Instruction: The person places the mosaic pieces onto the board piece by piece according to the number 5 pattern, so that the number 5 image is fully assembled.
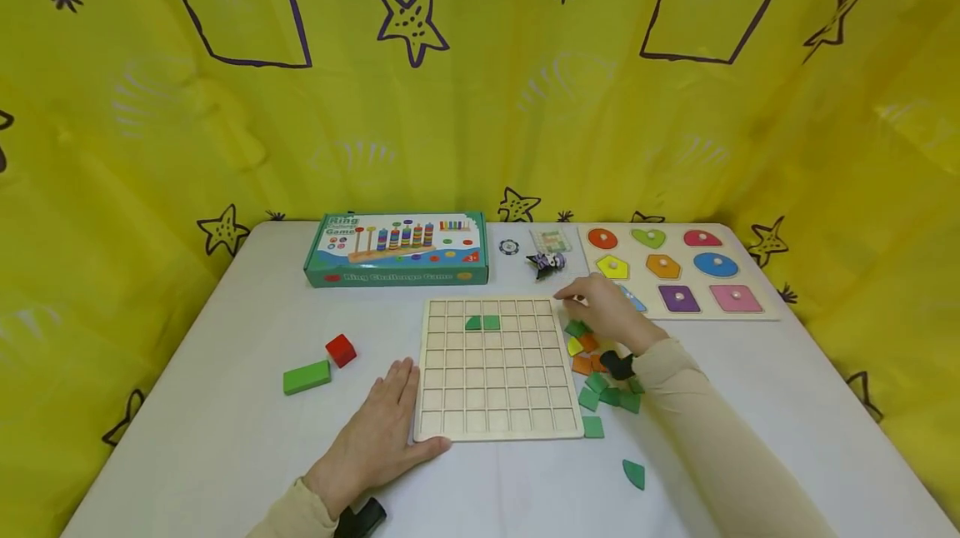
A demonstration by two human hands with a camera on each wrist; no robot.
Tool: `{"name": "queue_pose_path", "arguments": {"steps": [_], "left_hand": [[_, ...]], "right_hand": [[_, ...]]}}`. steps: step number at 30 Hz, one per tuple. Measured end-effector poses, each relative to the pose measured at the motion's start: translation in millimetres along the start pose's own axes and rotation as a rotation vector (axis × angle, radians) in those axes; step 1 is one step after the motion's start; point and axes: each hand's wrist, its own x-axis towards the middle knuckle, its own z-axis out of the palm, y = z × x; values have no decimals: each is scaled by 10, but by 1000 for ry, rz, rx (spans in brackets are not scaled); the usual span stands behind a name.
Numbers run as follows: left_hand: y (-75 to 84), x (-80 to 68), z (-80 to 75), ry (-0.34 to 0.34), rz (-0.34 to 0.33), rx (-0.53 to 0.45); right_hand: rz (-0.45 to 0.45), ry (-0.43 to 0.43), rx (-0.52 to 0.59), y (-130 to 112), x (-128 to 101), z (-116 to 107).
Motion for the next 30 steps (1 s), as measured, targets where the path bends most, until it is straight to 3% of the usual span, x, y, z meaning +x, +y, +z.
{"name": "queue_pose_path", "arguments": {"steps": [3,7,12,22,30], "left_hand": [[-13,-3,-14,-7,0,-1],[-21,-11,-35,-12,-1,-7],[-17,-2,-45,-1,-1,-25],[-2,6,-2,10,-8,-33],[0,-6,28,8,-1,-39]], "right_hand": [[89,-27,0,201,-112,-57],[80,-85,10,317,-200,-29],[11,-99,23,296,-188,41],[144,-39,-26,247,-114,88],[164,-31,-118,175,-148,135]]}}
